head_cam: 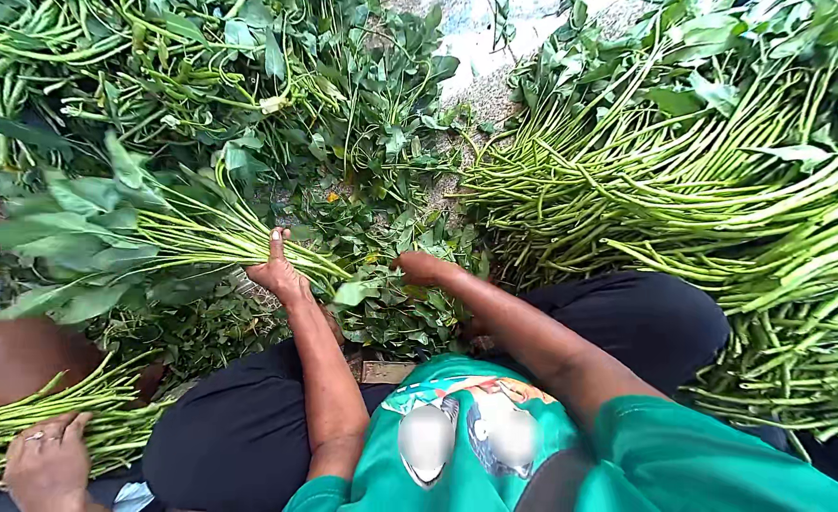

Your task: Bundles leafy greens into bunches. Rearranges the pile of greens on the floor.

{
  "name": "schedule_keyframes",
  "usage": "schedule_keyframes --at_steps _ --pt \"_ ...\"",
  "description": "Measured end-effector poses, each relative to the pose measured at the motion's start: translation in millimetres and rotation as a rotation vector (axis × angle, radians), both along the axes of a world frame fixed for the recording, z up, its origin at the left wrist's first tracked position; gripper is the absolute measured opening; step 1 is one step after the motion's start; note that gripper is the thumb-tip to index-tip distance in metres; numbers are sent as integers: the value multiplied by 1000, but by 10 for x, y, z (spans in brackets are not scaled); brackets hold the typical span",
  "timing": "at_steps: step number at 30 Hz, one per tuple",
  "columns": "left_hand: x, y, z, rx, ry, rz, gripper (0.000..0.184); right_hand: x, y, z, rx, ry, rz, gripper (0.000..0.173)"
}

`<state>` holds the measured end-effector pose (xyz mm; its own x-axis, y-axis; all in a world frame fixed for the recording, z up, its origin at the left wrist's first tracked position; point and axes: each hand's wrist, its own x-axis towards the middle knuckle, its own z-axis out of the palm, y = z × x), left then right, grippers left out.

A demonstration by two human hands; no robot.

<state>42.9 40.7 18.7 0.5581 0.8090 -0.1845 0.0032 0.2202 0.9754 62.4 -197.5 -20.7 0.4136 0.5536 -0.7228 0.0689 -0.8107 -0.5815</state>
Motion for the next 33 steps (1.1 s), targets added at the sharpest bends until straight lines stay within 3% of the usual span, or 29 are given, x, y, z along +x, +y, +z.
schedule_keyframes --at_steps 2,6,9,12,14,16,20,23,27,30,33 --pt "-31 -35 12 5 -5 -40 46 258 16 -144 -12 -65 -114 42" --pt "61 -25 -74 -27 -81 5 39 618 226 180 401 -14 -372 32" --pt "97 -35 -127 -108 -98 23 29 539 448 392 588 94 -280 34" --pt "75 -11 -198 -218 -47 67 23 402 602 365 467 50 -65 32" --pt "24 18 -189 -276 -20 97 19 383 582 297 446 85 -28 31" --pt "-67 25 -102 -286 38 44 21 386 542 291 513 205 -93 30" --pt "10 61 -211 -395 -23 118 15 290 625 298 602 380 -305 31" --pt "22 36 -198 -416 -34 100 12 299 704 271 574 233 -200 28" --pt "53 61 -238 -403 -33 167 11 318 640 214 580 -44 -149 40" --pt "71 25 -237 -393 -21 215 13 178 638 137 656 -270 -345 40" --pt "107 -17 -211 -403 -19 242 13 -56 708 142 656 -272 -574 36"
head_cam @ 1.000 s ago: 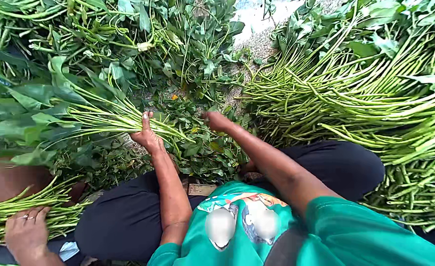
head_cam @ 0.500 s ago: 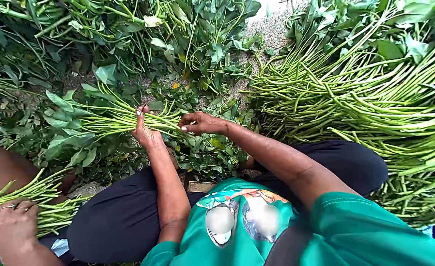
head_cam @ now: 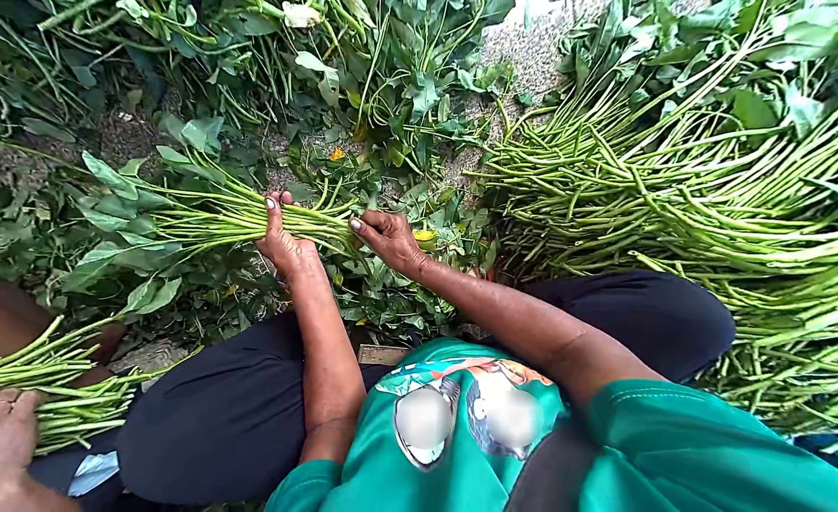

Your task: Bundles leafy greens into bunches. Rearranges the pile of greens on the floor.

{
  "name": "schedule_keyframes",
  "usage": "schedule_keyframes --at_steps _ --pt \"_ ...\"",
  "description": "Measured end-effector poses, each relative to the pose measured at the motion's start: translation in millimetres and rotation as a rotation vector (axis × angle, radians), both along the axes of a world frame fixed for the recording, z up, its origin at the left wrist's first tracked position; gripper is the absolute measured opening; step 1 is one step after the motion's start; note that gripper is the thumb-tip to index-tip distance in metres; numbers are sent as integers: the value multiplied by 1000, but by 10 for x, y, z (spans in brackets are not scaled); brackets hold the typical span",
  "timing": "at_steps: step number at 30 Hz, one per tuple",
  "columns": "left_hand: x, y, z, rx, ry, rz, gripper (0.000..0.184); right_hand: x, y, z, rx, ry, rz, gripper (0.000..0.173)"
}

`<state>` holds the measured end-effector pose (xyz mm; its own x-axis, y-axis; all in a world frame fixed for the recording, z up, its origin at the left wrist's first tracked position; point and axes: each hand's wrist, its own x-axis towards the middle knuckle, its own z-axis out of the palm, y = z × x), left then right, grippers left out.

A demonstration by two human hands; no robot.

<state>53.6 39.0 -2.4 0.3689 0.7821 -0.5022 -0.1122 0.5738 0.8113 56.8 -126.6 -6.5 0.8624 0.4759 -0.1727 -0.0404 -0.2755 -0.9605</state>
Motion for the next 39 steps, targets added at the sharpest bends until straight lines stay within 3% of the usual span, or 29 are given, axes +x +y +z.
schedule_keyframes --at_steps 4,8,10,13,15,17,19,22,26,31,33,35,39 --pt "-13 15 4 -7 6 3 11 -308 23 232 35 253 -32 35" --pt "-201 35 172 59 54 -136 18 -388 -164 359 246 440 150 32" --pt "-213 24 168 85 82 -133 22 -245 -284 309 132 263 216 29" --pt "-204 143 100 182 113 -56 23 68 -559 131 -334 -15 195 34" --pt "-96 199 27 207 110 18 25 368 -674 -54 -459 120 183 34" --pt "-15 105 17 170 124 -25 35 683 -567 -212 -372 354 192 52" --pt "6 -19 22 80 151 -132 45 952 -279 -415 -175 542 89 68" --pt "-3 -108 2 -60 161 -274 44 1328 189 -698 53 675 -172 68" --pt "42 -230 -72 -85 181 -245 38 1724 571 -987 183 885 -542 75" --pt "65 -204 -166 -39 206 -230 45 2036 668 -843 483 876 -889 61" --pt "46 -202 -168 -16 208 -249 43 2036 566 -790 369 766 -796 50" --pt "37 -218 -149 -4 190 -278 40 1911 404 -736 120 571 -589 40" --pt "5 -250 -153 -21 146 -400 36 1247 72 -496 -122 292 -247 33"
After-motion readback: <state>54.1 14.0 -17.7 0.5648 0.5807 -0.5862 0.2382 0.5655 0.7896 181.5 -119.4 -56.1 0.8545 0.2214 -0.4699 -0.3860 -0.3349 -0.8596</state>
